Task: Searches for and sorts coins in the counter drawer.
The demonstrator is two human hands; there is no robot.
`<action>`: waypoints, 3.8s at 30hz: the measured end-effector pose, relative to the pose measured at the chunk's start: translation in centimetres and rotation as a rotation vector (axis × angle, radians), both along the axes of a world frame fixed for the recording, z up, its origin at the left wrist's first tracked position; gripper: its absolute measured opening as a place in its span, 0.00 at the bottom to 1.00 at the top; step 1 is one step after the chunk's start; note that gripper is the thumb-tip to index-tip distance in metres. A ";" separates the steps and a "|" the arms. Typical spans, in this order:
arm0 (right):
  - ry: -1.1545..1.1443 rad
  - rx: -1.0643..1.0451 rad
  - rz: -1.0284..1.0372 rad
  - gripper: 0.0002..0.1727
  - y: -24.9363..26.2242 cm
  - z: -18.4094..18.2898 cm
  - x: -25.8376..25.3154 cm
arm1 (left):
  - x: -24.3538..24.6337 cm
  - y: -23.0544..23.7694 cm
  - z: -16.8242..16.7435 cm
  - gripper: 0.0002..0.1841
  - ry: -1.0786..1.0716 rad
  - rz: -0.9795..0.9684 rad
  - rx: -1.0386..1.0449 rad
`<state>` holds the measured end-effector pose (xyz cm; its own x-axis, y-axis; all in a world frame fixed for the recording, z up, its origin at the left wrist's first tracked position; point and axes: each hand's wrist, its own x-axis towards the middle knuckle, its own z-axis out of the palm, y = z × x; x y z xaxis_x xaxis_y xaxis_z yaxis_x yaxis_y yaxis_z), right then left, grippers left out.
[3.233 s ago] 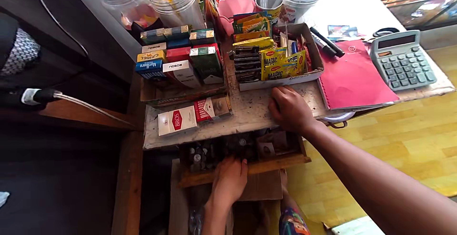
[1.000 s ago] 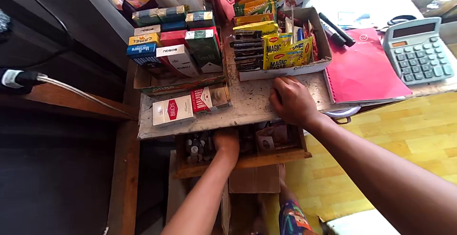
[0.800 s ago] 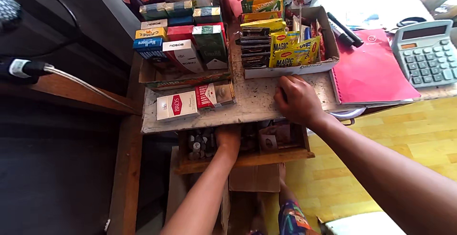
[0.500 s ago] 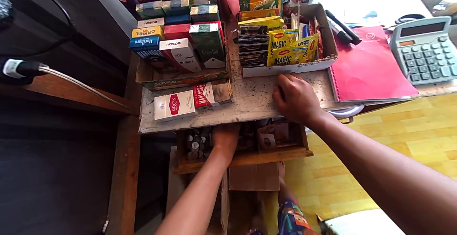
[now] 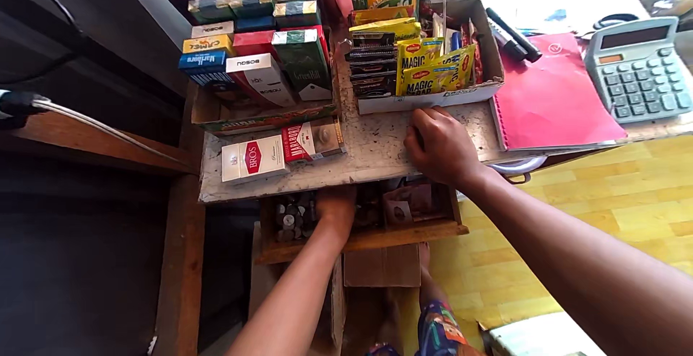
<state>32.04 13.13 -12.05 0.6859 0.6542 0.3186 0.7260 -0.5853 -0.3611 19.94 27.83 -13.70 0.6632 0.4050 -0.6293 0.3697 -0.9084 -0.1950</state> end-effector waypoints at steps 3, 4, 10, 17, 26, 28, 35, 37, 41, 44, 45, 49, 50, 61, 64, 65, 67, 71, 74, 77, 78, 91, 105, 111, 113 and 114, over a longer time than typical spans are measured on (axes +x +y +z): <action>0.006 -0.003 0.003 0.12 0.0 0.0 0.0 | 0.2 0.0 -0.1 0.17 0.022 0.010 -0.003; 0.006 -0.003 0.004 0.12 0.0 0.0 0.0 | 0.1 0.1 -0.1 0.17 0.014 0.010 -0.004; -0.007 0.002 -0.001 0.11 0.1 -0.1 0.0 | -1.6 0.6 -0.1 0.13 -0.118 -0.077 -0.014; -0.017 -0.004 0.007 0.11 0.0 -0.2 0.0 | -4.0 1.7 0.5 0.05 -0.273 -0.121 -0.016; -0.049 0.006 0.002 0.12 -0.1 -0.5 0.0 | -10.6 3.6 1.4 0.16 -1.016 0.961 -1.276; -0.062 0.006 0.001 0.12 -0.1 -0.6 0.0 | -12.4 3.5 1.5 0.18 -1.065 1.194 -1.716; -0.059 -0.001 0.001 0.12 -0.2 -0.6 -0.1 | -8.2 4.1 0.0 0.08 -0.778 0.702 -1.459; -0.061 -0.003 -0.007 0.12 -0.2 -0.6 0.0 | -5.3 4.0 -0.1 0.09 -0.537 0.407 -1.064; -0.066 -0.009 -0.010 0.12 -0.1 -0.5 -0.2 | -1.4 2.4 -1.1 0.20 0.033 0.007 -0.736; -0.073 -0.006 -0.010 0.12 -0.2 -0.6 -0.1 | -0.5 1.7 -1.4 0.17 0.084 -0.076 -0.691; -0.072 -0.008 -0.010 0.12 -0.2 -0.6 -0.1 | -0.6 1.7 -1.4 0.16 0.084 -0.091 -0.696; -0.057 -0.009 -0.007 0.12 -0.1 -0.5 -0.1 | -2.1 2.9 -0.9 0.15 -0.090 0.132 -0.776; -0.055 -0.010 -0.005 0.12 -0.1 -0.5 -0.1 | -2.9 3.2 -0.9 0.14 -0.209 0.255 -0.809; -0.070 -0.011 0.005 0.13 -0.2 -0.6 0.1 | -12.4 3.7 2.0 0.17 -0.867 1.328 -1.928; -0.056 -0.019 0.011 0.14 -0.3 -0.5 0.0 | -13.8 3.4 2.0 0.24 -0.823 1.318 -2.039; -0.054 -0.020 0.010 0.14 -0.3 -0.5 0.0 | -14.0 3.3 2.1 0.25 -0.803 1.350 -2.072; -0.056 -0.021 0.011 0.15 -0.3 -0.4 0.1 | -14.2 2.8 2.3 0.34 -0.791 1.387 -2.113; -0.063 -0.017 0.004 0.15 -0.3 -0.5 0.1 | -14.4 2.5 2.5 0.49 -0.763 1.465 -2.125; -0.061 -0.018 -0.004 0.14 -0.2 -0.4 0.0 | -14.6 2.6 3.2 0.53 -0.768 1.589 -2.135; -0.054 -0.019 -0.008 0.14 -0.2 -0.5 0.0 | -15.0 3.6 4.0 0.56 -0.985 1.649 -2.108; -0.053 -0.015 -0.009 0.14 -0.2 -0.5 0.0 | -15.0 4.3 4.2 0.55 -1.092 1.650 -2.048; -0.042 -0.016 -0.005 0.13 -0.3 -0.6 0.0 | -10.9 7.8 4.8 0.45 -1.273 1.572 -1.420; -0.040 0.001 0.006 0.13 -0.2 -0.4 0.0 | -10.2 -3.7 3.1 0.21 -0.667 0.287 -0.651; -0.016 0.002 0.000 0.12 -0.2 -0.2 -0.1 | -10.6 -6.8 3.6 0.33 -0.414 0.052 -0.552; -0.022 -0.006 -0.002 0.13 -0.1 -0.2 -0.1 | -11.6 -7.4 2.9 0.33 -0.479 -0.002 -0.519; -0.027 -0.008 0.000 0.13 -0.2 -0.2 -0.1 | -12.1 -7.5 2.4 0.33 -0.519 -0.018 -0.512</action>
<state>31.96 12.97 -12.24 0.6771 0.6566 0.3322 0.7355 -0.5881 -0.3364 7.80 20.38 -11.29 0.9314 0.1308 -0.3397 0.2837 -0.8456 0.4522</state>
